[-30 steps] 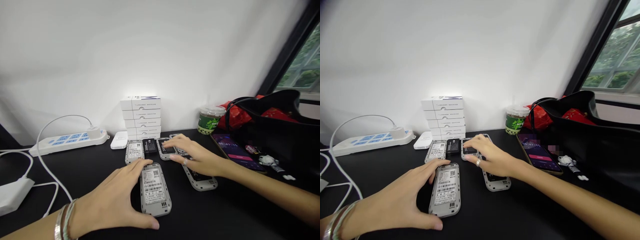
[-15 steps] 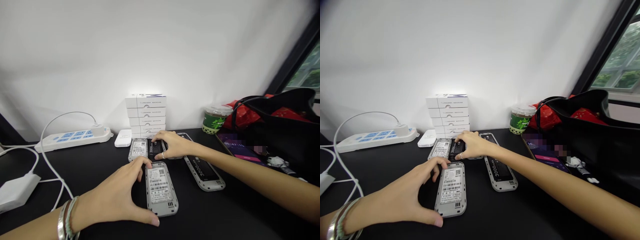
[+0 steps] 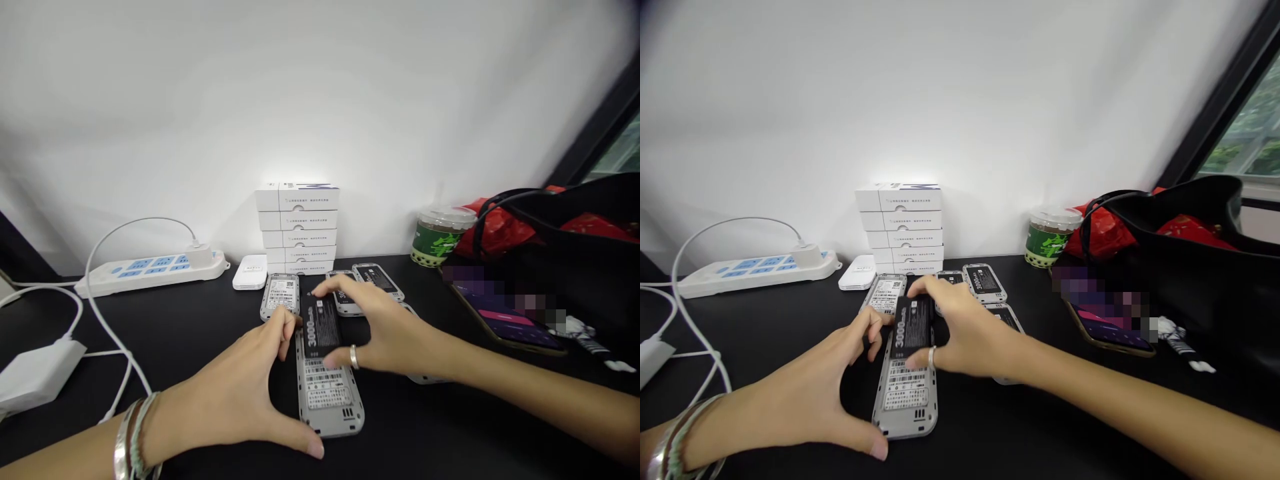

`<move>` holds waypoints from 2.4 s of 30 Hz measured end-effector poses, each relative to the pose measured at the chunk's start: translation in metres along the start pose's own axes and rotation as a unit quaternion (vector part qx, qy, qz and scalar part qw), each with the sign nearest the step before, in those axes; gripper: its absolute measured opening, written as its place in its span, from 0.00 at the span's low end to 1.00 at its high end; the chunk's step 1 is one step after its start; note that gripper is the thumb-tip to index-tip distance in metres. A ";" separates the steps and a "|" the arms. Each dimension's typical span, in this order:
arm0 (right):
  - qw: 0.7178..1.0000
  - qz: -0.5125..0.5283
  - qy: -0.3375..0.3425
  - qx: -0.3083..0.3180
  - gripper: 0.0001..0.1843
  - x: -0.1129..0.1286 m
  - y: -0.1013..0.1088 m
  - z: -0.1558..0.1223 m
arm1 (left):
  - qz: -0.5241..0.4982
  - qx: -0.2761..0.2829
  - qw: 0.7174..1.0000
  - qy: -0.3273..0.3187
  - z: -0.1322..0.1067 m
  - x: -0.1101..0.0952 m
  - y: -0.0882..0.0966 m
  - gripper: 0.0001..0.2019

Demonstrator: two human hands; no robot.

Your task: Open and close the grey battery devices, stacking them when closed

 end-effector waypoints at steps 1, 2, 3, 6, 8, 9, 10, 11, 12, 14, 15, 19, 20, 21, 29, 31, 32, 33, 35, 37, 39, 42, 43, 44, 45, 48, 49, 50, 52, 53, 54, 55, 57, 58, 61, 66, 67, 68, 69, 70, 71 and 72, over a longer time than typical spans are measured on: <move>1.000 -0.003 0.004 0.020 0.36 0.003 -0.005 -0.005 | -0.005 -0.004 1.000 -0.006 0.000 0.000 0.000 0.38; 0.999 -0.001 0.010 0.040 0.35 0.006 -0.009 -0.010 | -0.008 -0.008 1.000 -0.010 0.000 0.000 0.000 0.38; 0.998 0.005 0.016 0.057 0.34 0.009 -0.013 -0.015 | -0.011 -0.013 1.000 -0.011 0.000 0.000 0.000 0.38; 0.995 0.020 0.013 0.098 0.37 0.013 -0.019 -0.027 | -0.023 -0.025 0.999 -0.005 0.001 0.001 0.001 0.40; 0.993 0.008 0.006 0.117 0.46 0.016 -0.022 -0.034 | -0.028 -0.028 0.999 -0.003 0.001 0.001 0.002 0.40; 0.992 -0.002 0.006 0.126 0.50 0.018 -0.023 -0.036 | -0.029 -0.028 0.999 -0.004 0.001 0.001 0.002 0.40; 0.991 -0.013 0.006 0.134 0.53 0.020 -0.025 -0.038 | -0.028 -0.029 0.999 -0.007 0.002 0.001 0.002 0.40; 0.990 -0.024 0.008 0.142 0.54 0.021 -0.027 -0.039 | -0.028 -0.030 0.999 -0.010 0.002 0.001 0.002 0.40; 0.988 -0.033 0.010 0.151 0.55 0.022 -0.029 -0.039 | -0.029 -0.032 0.999 -0.013 0.002 0.001 0.001 0.40; 0.985 -0.043 0.020 0.163 0.53 0.023 -0.031 -0.039 | -0.032 -0.034 0.999 -0.011 0.001 0.001 -0.001 0.40; 0.986 -0.045 0.029 0.161 0.52 0.023 -0.031 -0.039 | -0.033 -0.034 0.999 -0.008 0.000 0.001 -0.003 0.41; 0.991 -0.032 0.052 0.121 0.52 0.018 -0.018 -0.045 | -0.030 -0.019 0.999 -0.024 -0.005 -0.002 -0.001 0.41; 0.992 -0.031 0.043 0.112 0.52 0.014 -0.014 -0.049 | -0.023 -0.016 0.999 -0.031 -0.005 -0.002 0.002 0.39; 0.993 -0.034 0.027 0.106 0.53 0.008 -0.009 -0.053 | -0.010 -0.019 0.999 -0.038 -0.004 -0.002 0.008 0.36; 0.983 -0.147 -0.062 0.089 0.45 -0.019 0.005 -0.077 | 0.150 -0.069 0.984 -0.068 0.034 0.031 0.071 0.31; 0.981 -0.165 -0.057 0.089 0.47 -0.018 0.006 -0.079 | 0.153 -0.044 0.985 -0.067 0.043 0.036 0.075 0.37; 0.980 -0.169 -0.052 0.086 0.48 -0.017 0.008 -0.079 | 0.156 -0.033 0.985 -0.068 0.047 0.037 0.076 0.39; 0.981 -0.172 -0.045 0.077 0.48 -0.016 0.010 -0.079 | 0.158 -0.025 0.985 -0.068 0.049 0.037 0.076 0.41; 0.983 -0.175 -0.030 0.046 0.45 -0.015 0.017 -0.078 | 0.162 -0.012 0.984 -0.070 0.053 0.034 0.075 0.42; 0.984 -0.176 -0.011 0.004 0.42 -0.014 0.025 -0.077 | 0.167 -0.009 0.983 -0.070 0.051 0.029 0.074 0.42; 0.985 -0.172 0.010 -0.031 0.40 -0.013 0.033 -0.077 | 0.172 -0.016 0.982 -0.069 0.042 0.023 0.071 0.43; 0.985 -0.162 0.021 -0.058 0.36 -0.011 0.039 -0.072 | 0.152 -0.027 0.986 -0.057 0.021 0.013 0.058 0.43; 0.985 -0.160 0.015 -0.062 0.34 -0.011 0.040 -0.068 | 0.132 -0.024 0.990 -0.047 0.014 0.009 0.051 0.44; 0.985 -0.158 0.006 -0.061 0.31 -0.010 0.040 -0.062 | 0.113 -0.021 0.993 -0.040 0.007 0.005 0.043 0.44; 0.986 -0.157 -0.005 -0.056 0.28 -0.010 0.039 -0.054 | 0.096 -0.020 0.995 -0.033 0.003 0.002 0.036 0.44; 0.988 -0.151 -0.038 -0.001 0.27 -0.012 0.032 -0.022 | 0.055 -0.004 0.998 -0.031 -0.002 -0.008 0.016 0.43; 0.987 -0.149 -0.044 0.030 0.28 -0.012 0.028 -0.009 | 0.041 0.006 0.999 -0.036 -0.002 -0.009 0.012 0.44; 0.986 -0.148 -0.043 0.063 0.31 -0.012 0.024 0.003 | 0.025 0.017 0.999 -0.042 -0.001 -0.010 0.010 0.46; 0.981 -0.148 -0.029 0.122 0.37 -0.011 0.015 0.024 | -0.005 0.035 0.998 -0.051 0.001 -0.008 0.008 0.49; 0.978 -0.149 -0.020 0.141 0.40 -0.011 0.012 0.033 | -0.016 0.042 0.998 -0.053 0.001 -0.006 0.008 0.50; 0.976 -0.152 -0.013 0.153 0.42 -0.010 0.010 0.041 | -0.023 0.044 0.997 -0.053 0.002 -0.004 0.008 0.50; 0.975 -0.155 -0.008 0.157 0.44 -0.010 0.009 0.046 | -0.028 0.045 0.997 -0.053 0.002 -0.002 0.009 0.49; 0.974 -0.163 -0.004 0.160 0.44 -0.011 0.009 0.052 | -0.035 0.043 0.997 -0.055 0.002 0.000 0.009 0.47; 0.972 -0.167 -0.004 0.164 0.45 -0.011 0.010 0.052 | -0.039 0.043 0.997 -0.055 0.002 0.001 0.009 0.46; 0.967 -0.171 -0.001 0.189 0.50 -0.013 0.014 0.048 | -0.047 0.045 0.997 -0.051 0.004 0.001 0.008 0.45; 0.967 -0.169 0.021 0.190 0.52 -0.016 0.013 0.047 | -0.041 0.052 0.997 -0.045 0.004 0.002 0.008 0.45; 0.969 -0.167 0.025 0.180 0.51 -0.016 0.012 0.049 | -0.040 0.053 0.997 -0.045 0.003 0.002 0.008 0.45; 0.972 -0.165 0.030 0.167 0.50 -0.015 0.011 0.051 | -0.038 0.052 0.997 -0.043 0.003 0.002 0.008 0.45; 0.974 -0.162 0.036 0.152 0.48 -0.014 0.010 0.053 | -0.037 0.051 0.997 -0.042 0.003 0.003 0.008 0.45; 0.978 -0.158 0.043 0.132 0.46 -0.012 0.010 0.054 | -0.037 0.049 0.997 -0.040 0.002 0.003 0.008 0.44; 0.981 -0.152 0.049 0.110 0.45 -0.010 0.011 0.055 | -0.039 0.046 0.997 -0.040 0.002 0.003 0.008 0.44; 0.984 -0.146 0.057 0.085 0.43 -0.007 0.013 0.054 | -0.041 0.044 0.997 -0.041 0.002 0.003 0.007 0.44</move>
Point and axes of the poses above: each hand's wrist, its own z-axis towards the middle knuckle, its own y-axis out of the back of the hand, x = y × z, the point moved 5 cm from there along z, towards the middle knuckle, and after that the axes turned 4 degrees about x, right-handed, at the moved point
